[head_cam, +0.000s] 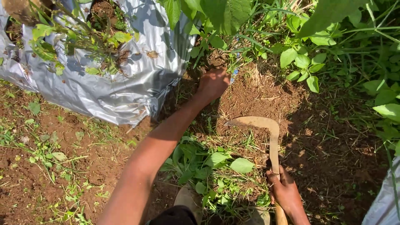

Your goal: Clearing weeds from around a plant in a garden bed using a hand sickle and manual pulling

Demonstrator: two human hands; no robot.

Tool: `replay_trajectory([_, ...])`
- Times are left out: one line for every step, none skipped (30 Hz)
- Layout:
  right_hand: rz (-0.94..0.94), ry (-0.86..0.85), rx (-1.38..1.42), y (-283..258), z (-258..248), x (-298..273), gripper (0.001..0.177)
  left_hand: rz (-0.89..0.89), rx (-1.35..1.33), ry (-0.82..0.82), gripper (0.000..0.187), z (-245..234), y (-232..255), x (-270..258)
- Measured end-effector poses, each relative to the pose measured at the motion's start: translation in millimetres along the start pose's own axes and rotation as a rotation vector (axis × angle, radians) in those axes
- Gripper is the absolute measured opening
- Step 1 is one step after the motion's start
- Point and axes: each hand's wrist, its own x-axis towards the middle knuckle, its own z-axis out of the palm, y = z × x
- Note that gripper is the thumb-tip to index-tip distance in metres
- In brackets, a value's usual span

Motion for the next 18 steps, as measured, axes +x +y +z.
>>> replay_trajectory([-0.013, -0.003, -0.006, -1.2, 0.5, -2.9, 0.041, -0.112, -0.087, -0.058, 0.027, -2.3, 10.4, -13.1])
replay_trajectory([-0.025, -0.006, -0.012, -2.3, 1.2, -5.5, 0.047, -0.224, -0.174, -0.117, 0.031, -4.3, 20.6, -26.2])
replay_trajectory([-0.030, -0.005, -0.009, 0.6, 0.8, -4.4, 0.047, -0.221, -0.172, -0.114, 0.031, 10.3, 23.8, -51.5])
replay_trajectory([-0.041, -0.003, 0.005, 3.6, 0.6, -2.7, 0.043, -0.231, -0.338, -0.175, 0.016, 25.3, 26.5, -76.5])
replay_trajectory([-0.047, -0.001, 0.017, 7.8, 0.0, -2.7, 0.038, -0.243, -0.508, -0.240, 0.051, 41.9, 29.3, -103.6])
replay_trajectory([-0.047, 0.000, 0.018, 4.7, 0.5, -4.0, 0.038, -0.242, -0.508, -0.241, 0.051, 21.0, 41.5, -120.0])
replay_trajectory([-0.063, 0.000, 0.046, 3.3, 0.7, -6.8, 0.033, -0.231, -0.546, -0.365, 0.037, 1.2, 54.3, -138.4])
replay_trajectory([-0.080, 0.001, 0.075, 1.9, 0.9, -8.9, 0.028, -0.219, -0.583, -0.490, 0.083, -18.4, 66.8, -156.2])
replay_trajectory([-0.073, 0.002, 0.076, -3.4, -1.4, -14.5, 0.028, -0.222, -0.586, -0.496, 0.083, -27.2, 70.8, -161.1])
replay_trajectory([-0.094, 0.019, 0.050, -8.7, -3.9, -19.4, 0.021, -0.118, -0.309, -0.409, 0.077, -35.6, 74.7, -165.5])
replay_trajectory([-0.107, 0.035, 0.026, -11.9, -5.9, -26.5, 0.017, -0.014, -0.036, -0.324, 0.071, -43.4, 79.0, -172.2])
replay_trajectory([-0.093, 0.034, 0.028, -15.0, -14.2, -28.5, 0.017, -0.018, -0.040, -0.338, 0.071, -44.2, 72.5, -173.7])
replay_trajectory([-0.160, 0.062, -0.025, -17.6, -20.8, -30.2, 0.017, 0.064, 0.055, -0.305, 0.072, -45.5, 64.8, -175.0])
replay_trajectory([-0.227, 0.088, -0.079, -20.2, -27.9, -31.4, 0.032, 0.146, 0.149, -0.271, 0.077, -46.5, 57.3, -175.9])
replay_trajectory([-0.212, 0.093, -0.072, -20.5, -35.1, -27.6, 0.032, 0.152, 0.146, -0.287, 0.077, -40.8, 55.9, -180.2])
replay_trajectory([-0.306, 0.132, -0.027, -20.4, -42.6, -23.6, 0.020, 0.144, 0.160, -0.409, 0.069, -35.0, 54.6, -184.4])
replay_trajectory([-0.400, 0.172, 0.014, -20.3, -51.6, -19.8, 0.011, 0.134, 0.171, -0.530, 0.066, -28.3, 54.2, -189.6])
replay_trajectory([-0.385, 0.176, 0.016, -27.9, -51.9, -16.3, 0.011, 0.137, 0.165, -0.545, 0.066, -28.0, 60.5, -199.2])
